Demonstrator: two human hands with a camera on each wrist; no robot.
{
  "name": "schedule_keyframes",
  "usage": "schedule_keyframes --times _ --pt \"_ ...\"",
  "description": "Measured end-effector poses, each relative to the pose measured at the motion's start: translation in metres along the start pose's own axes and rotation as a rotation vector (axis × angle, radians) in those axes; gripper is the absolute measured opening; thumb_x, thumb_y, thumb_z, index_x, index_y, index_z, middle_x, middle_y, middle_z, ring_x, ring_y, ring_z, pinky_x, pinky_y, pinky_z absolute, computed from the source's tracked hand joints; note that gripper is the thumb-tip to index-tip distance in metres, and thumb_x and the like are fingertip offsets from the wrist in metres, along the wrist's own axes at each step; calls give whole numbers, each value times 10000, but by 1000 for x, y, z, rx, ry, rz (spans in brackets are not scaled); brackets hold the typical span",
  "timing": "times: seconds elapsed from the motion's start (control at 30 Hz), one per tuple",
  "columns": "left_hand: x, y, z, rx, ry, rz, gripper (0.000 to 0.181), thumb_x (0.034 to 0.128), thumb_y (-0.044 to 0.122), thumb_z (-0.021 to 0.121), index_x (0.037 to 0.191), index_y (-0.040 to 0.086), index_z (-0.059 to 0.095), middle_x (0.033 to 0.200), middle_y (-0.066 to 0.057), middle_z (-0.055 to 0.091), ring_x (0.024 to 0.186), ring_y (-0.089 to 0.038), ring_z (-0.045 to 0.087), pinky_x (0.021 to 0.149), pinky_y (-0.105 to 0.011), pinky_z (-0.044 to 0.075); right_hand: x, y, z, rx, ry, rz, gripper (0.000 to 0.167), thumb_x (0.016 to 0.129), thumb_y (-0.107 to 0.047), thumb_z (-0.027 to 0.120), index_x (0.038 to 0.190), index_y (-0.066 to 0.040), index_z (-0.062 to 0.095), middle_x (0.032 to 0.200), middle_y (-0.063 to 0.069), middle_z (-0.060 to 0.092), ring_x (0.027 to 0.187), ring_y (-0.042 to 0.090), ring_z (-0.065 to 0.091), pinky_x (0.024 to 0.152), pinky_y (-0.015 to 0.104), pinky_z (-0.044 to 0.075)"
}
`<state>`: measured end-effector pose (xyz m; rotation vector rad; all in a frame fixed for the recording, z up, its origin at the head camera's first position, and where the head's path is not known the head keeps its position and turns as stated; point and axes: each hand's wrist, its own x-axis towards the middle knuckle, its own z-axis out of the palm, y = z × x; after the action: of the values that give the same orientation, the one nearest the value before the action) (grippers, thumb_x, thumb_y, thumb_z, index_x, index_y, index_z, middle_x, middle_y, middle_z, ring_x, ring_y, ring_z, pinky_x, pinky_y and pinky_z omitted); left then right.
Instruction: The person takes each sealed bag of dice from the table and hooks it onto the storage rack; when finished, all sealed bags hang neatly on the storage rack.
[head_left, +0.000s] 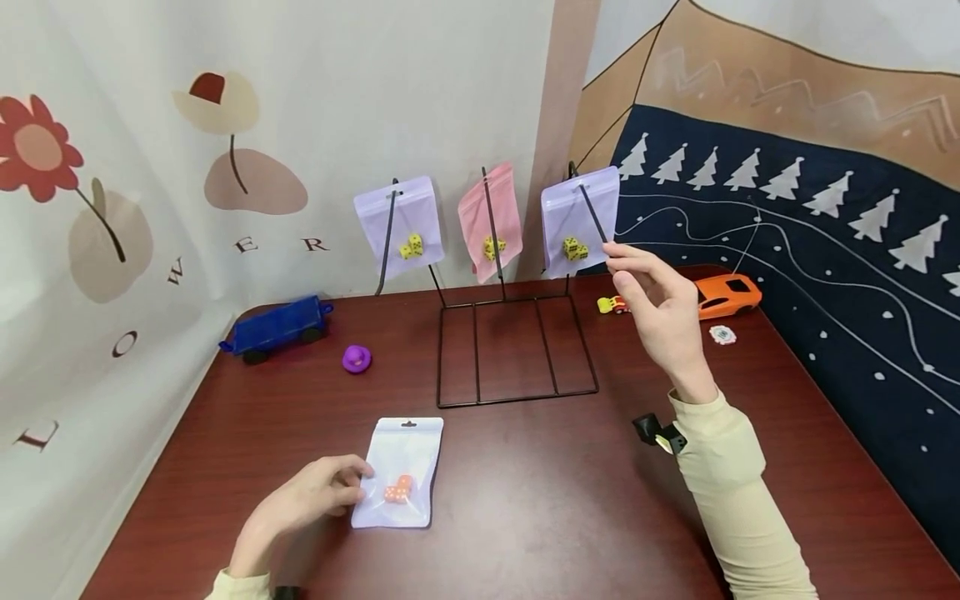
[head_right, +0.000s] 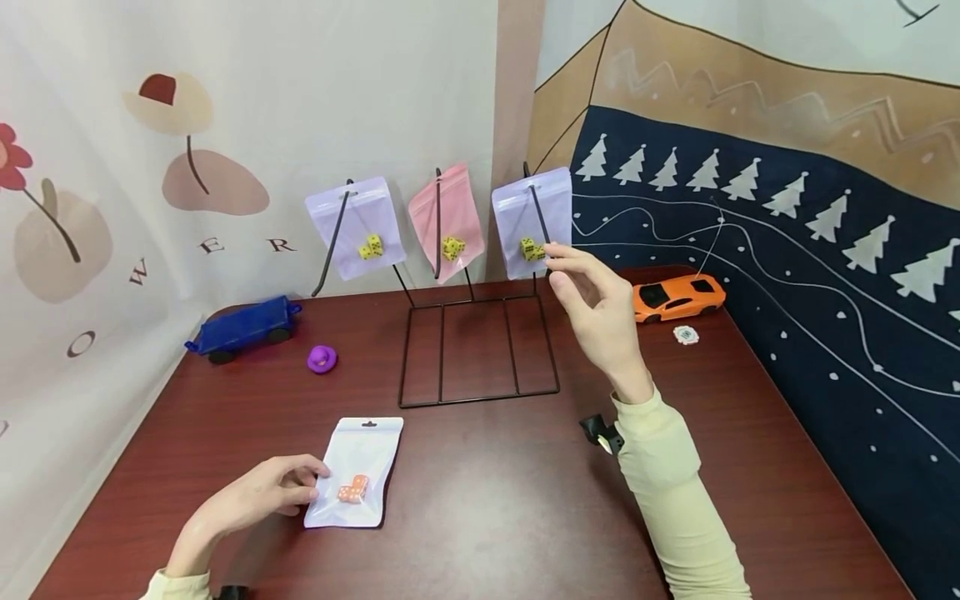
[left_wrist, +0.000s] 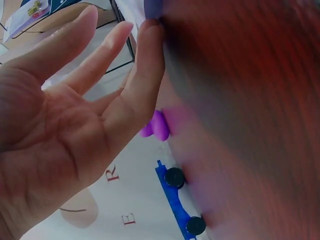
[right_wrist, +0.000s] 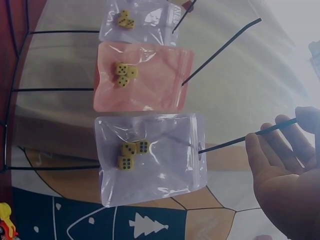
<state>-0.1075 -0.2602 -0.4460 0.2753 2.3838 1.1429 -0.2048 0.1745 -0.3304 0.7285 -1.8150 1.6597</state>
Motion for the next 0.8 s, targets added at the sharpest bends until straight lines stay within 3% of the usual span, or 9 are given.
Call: schedule_keyframes --times 0.3,0.8 --pt "3 -4 4 -95 23 57 254 829 0 671 1067 -57 604 853 -85 563 744 -178 556 607 -245 493 1 -7 1 -26 0 -8 175 911 94 530 1040 187 601 1209 278 570 1063 180 600 884 225 486" --pt "3 1 10 -224 109 6 284 848 28 672 1107 -57 592 904 -109 543 745 -206 599 621 -298 520 0 19 -6 -9 1 -23 188 913 43 573 1074 104 648 1223 160 605 1078 242 597 910 260 488"
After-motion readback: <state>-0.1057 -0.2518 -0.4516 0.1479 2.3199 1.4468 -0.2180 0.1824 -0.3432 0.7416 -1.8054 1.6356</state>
